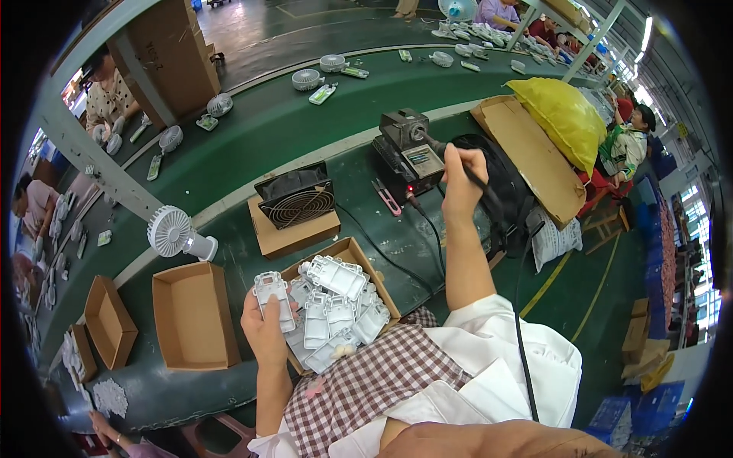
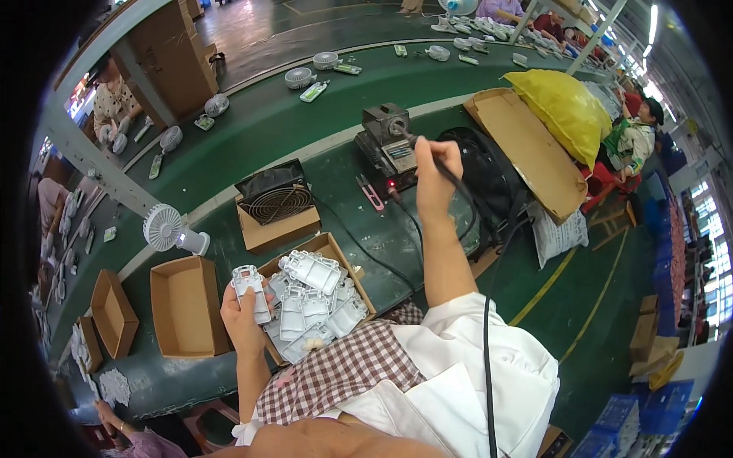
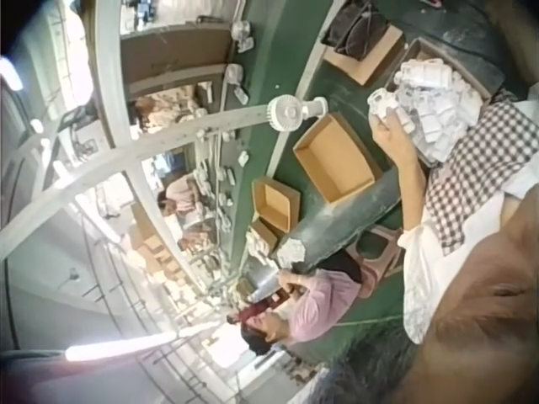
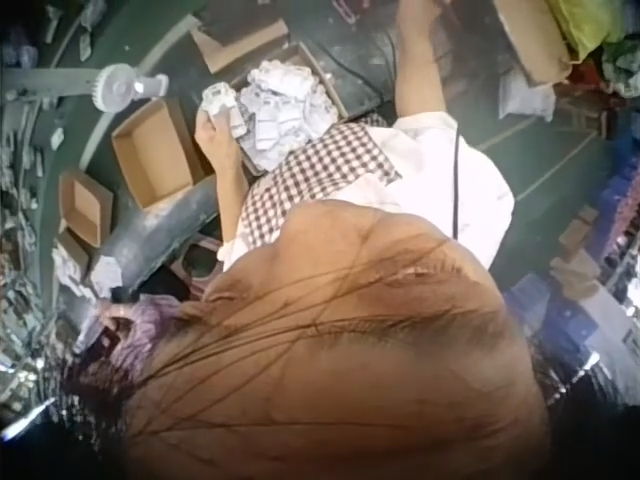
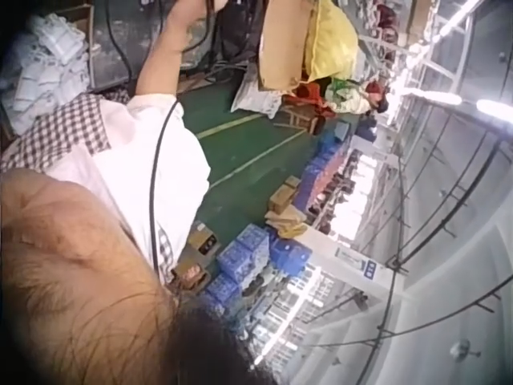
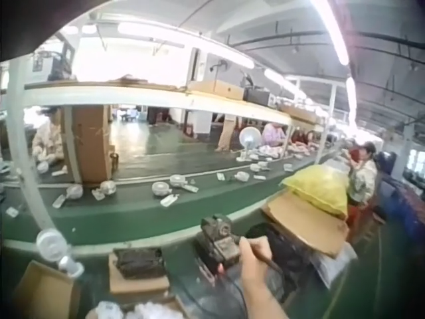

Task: The person solders internal electrical components and wires of small plastic fans with a soldering iron at an assembly station.

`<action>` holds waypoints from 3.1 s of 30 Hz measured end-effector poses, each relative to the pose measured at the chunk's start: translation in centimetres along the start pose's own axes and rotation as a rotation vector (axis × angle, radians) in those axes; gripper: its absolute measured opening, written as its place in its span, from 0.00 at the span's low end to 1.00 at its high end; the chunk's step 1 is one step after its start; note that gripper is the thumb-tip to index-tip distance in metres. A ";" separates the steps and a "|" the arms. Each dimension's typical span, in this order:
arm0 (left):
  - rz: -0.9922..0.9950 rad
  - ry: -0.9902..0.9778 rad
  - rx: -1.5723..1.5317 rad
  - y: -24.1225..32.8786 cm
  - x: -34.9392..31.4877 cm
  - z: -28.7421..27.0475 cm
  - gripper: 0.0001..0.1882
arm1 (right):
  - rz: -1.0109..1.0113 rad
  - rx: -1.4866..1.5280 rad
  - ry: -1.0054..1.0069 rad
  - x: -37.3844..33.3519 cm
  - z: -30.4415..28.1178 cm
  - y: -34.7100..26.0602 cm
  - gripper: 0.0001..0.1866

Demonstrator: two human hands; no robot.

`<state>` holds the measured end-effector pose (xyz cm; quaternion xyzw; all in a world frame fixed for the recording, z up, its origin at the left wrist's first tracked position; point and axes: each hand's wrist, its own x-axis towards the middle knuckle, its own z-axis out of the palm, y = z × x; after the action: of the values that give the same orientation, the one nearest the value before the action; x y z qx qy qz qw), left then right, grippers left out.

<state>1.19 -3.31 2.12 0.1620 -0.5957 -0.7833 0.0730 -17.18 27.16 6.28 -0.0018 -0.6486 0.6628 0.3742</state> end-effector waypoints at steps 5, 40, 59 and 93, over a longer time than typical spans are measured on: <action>0.091 0.098 -0.017 -0.4 0.3 0.8 0.12 | 0.159 0.339 -0.210 -8.6 2.2 -2.9 0.09; 0.216 0.116 -0.023 -1.9 0.8 1.0 0.13 | 0.167 0.146 -0.939 -16.8 3.7 -4.6 0.08; 0.223 0.136 -0.033 -1.9 0.8 1.2 0.13 | 0.218 0.165 -0.904 -17.0 4.1 -4.6 0.08; 0.257 0.126 -0.007 -2.2 0.7 1.3 0.15 | 0.239 0.257 -0.830 -17.4 4.5 -3.9 0.07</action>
<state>0.26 -1.77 0.20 0.1330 -0.6032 -0.7577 0.2107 -4.95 14.10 1.92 0.2357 -0.6514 0.7212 0.0002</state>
